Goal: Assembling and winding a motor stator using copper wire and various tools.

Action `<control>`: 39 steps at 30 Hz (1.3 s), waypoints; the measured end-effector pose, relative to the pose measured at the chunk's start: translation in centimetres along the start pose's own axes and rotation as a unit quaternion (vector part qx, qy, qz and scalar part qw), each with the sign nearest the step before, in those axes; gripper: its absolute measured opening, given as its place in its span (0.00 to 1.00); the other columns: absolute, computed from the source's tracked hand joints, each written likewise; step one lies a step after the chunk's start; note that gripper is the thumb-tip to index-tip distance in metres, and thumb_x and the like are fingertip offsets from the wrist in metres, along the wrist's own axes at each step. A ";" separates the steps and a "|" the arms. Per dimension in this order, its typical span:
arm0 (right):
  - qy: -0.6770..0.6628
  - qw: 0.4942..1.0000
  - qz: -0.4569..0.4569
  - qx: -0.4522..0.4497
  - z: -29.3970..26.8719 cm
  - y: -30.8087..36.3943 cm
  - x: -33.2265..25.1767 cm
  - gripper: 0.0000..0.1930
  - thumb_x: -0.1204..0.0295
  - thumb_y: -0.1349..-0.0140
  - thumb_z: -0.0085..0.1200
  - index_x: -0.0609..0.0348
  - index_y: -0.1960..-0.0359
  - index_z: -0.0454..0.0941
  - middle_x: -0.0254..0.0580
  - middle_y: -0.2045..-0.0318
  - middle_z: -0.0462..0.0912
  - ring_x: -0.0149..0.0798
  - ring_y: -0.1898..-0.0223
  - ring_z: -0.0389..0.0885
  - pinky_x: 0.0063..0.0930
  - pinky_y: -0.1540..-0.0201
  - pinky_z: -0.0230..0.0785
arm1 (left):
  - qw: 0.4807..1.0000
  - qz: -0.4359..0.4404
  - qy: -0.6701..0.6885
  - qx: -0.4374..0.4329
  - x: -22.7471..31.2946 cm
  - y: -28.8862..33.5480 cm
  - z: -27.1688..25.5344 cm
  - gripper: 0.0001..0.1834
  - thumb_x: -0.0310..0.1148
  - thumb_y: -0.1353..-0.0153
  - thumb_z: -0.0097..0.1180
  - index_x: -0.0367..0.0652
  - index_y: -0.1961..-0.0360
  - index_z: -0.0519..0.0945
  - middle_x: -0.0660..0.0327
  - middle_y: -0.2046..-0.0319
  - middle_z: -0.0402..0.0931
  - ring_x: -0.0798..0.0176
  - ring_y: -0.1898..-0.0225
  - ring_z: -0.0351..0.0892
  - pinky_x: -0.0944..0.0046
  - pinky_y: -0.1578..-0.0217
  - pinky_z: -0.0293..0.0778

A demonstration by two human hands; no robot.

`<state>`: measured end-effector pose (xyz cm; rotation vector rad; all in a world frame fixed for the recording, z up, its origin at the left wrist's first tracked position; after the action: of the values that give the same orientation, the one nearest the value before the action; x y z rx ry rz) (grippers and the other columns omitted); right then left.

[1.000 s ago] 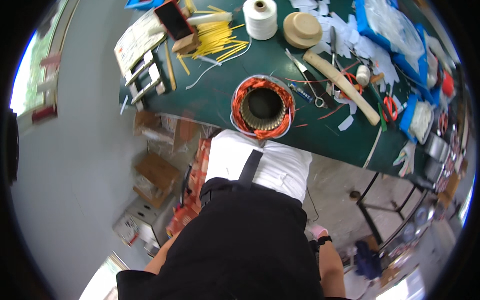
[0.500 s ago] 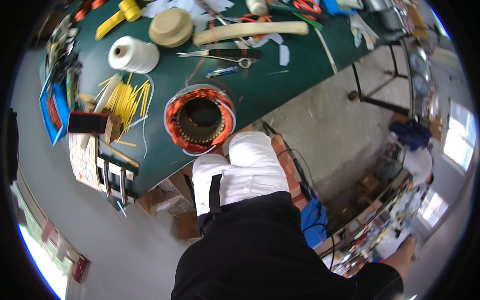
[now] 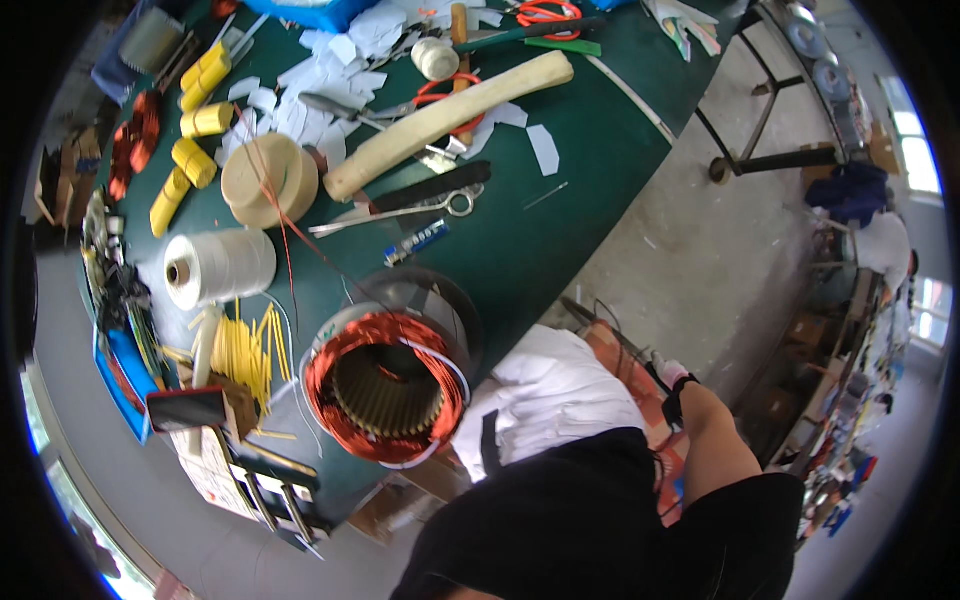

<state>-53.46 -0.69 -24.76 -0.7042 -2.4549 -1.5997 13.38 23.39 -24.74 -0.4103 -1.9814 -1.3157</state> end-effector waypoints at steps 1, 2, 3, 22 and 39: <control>-0.011 1.000 -0.013 -0.007 0.5 -0.3 -2.4 0.44 0.34 0.38 0.22 0.63 0.51 0.77 0.65 0.50 0.75 0.57 0.40 0.67 0.42 0.39 0.60 | 1.000 -0.021 -0.013 -0.003 -1.3 2.0 -0.9 0.26 0.42 0.48 0.57 0.42 0.49 0.75 0.54 0.54 0.78 0.53 0.53 0.79 0.59 0.53 0.74; -0.035 0.998 -0.019 -0.044 0.6 0.5 -3.6 0.43 0.35 0.38 0.23 0.64 0.51 0.77 0.64 0.50 0.75 0.57 0.40 0.67 0.43 0.40 0.61 | 0.999 -0.038 -0.023 -0.015 -1.7 3.8 -1.7 0.25 0.42 0.48 0.57 0.42 0.49 0.75 0.54 0.54 0.78 0.53 0.54 0.79 0.59 0.53 0.74; -0.052 0.995 -0.023 -0.081 1.0 1.2 -3.8 0.43 0.35 0.38 0.24 0.64 0.51 0.78 0.64 0.50 0.75 0.57 0.40 0.68 0.43 0.41 0.62 | 0.998 -0.053 -0.027 -0.026 -1.5 5.6 -1.9 0.25 0.41 0.48 0.57 0.42 0.49 0.75 0.54 0.54 0.78 0.53 0.54 0.79 0.59 0.53 0.74; 0.356 0.834 -0.403 0.122 5.6 4.9 -15.3 0.16 0.64 0.43 0.46 0.55 0.58 0.81 0.41 0.55 0.78 0.42 0.48 0.70 0.33 0.44 0.60 | 0.968 -0.196 -0.012 -0.159 7.5 22.7 -1.5 0.21 0.39 0.48 0.57 0.42 0.53 0.78 0.54 0.58 0.80 0.53 0.57 0.80 0.59 0.57 0.75; 0.469 0.845 -0.183 0.183 -33.3 8.9 -8.5 0.23 0.49 0.48 0.51 0.57 0.70 0.84 0.53 0.64 0.83 0.51 0.59 0.82 0.41 0.55 0.74 | 0.936 -0.351 -0.007 -0.027 4.6 19.1 1.8 0.17 0.36 0.48 0.56 0.42 0.57 0.81 0.54 0.62 0.81 0.52 0.60 0.81 0.60 0.59 0.77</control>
<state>-46.74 -30.04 -5.98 0.5400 -2.0321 -1.0708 21.07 32.68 -9.07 0.3099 -2.1966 -1.7916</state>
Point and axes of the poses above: each hand's wrist, its own y-axis away from the middle knuckle, its own z-axis out of the palm, x = y × z, the point moved 6 cm from there along -y, towards the middle knuckle
